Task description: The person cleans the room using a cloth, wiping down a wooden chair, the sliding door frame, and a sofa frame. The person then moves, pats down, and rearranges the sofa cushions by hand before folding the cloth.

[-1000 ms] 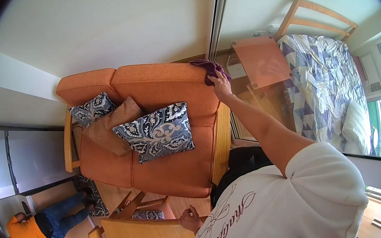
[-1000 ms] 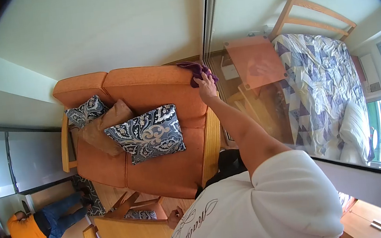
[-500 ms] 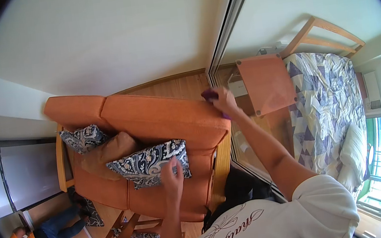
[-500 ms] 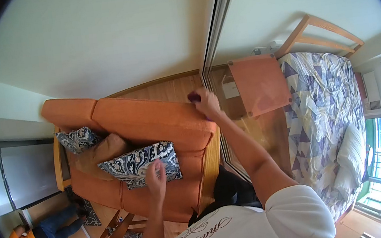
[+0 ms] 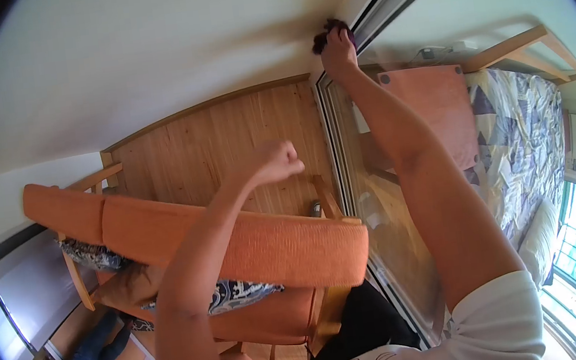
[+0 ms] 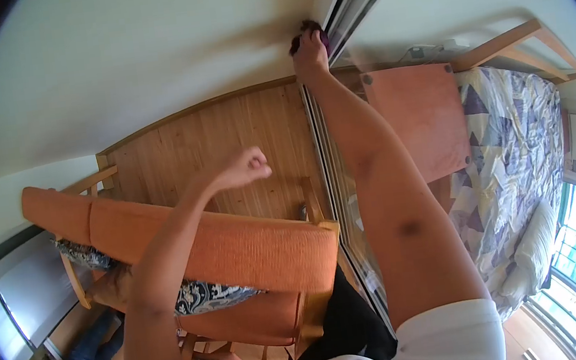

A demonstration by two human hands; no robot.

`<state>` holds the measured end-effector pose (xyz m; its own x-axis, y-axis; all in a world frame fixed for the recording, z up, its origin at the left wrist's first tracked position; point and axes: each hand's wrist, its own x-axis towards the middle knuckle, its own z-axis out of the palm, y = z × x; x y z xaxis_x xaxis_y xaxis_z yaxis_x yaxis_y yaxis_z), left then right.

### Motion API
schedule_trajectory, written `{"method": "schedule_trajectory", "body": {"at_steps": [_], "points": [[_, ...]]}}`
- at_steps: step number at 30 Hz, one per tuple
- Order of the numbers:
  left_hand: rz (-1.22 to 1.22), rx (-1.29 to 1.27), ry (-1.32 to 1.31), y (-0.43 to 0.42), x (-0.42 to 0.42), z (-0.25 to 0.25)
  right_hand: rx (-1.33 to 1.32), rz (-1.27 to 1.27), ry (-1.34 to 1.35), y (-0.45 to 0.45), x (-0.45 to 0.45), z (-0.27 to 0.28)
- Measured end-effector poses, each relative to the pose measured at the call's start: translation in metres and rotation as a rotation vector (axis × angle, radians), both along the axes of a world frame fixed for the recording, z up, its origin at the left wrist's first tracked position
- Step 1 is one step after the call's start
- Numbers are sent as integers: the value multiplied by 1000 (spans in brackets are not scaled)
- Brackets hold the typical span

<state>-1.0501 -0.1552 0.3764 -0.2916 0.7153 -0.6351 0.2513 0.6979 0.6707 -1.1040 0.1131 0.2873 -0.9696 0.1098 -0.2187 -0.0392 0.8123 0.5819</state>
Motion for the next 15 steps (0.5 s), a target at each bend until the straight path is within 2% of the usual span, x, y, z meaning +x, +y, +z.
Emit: {"method": "schedule_trajectory", "body": {"at_steps": [2,3,5,6,8,11,13,15], "points": [[-47,43,-109,-12,16,-23,-29,60,28,7,1,-70],[-55,36,-146,-20,22,-31,-6,63,-115,1,4,-73],[-427,-151,167,-33,13,-38,0,63,-147,2,0,-116],[-431,-153,144,-33,12,-42,7,68,-171,2,2,-136],[-215,-18,370,-30,8,-47,-21,78,-225,3,0,-169],[-158,86,282,-32,10,-47,-42,100,-263,12,-1,-221],[-189,13,298,-31,5,-48,-42,121,-256,14,-4,-243],[-214,-62,314,-29,2,-47,-48,92,-369,14,-9,-259]]}}
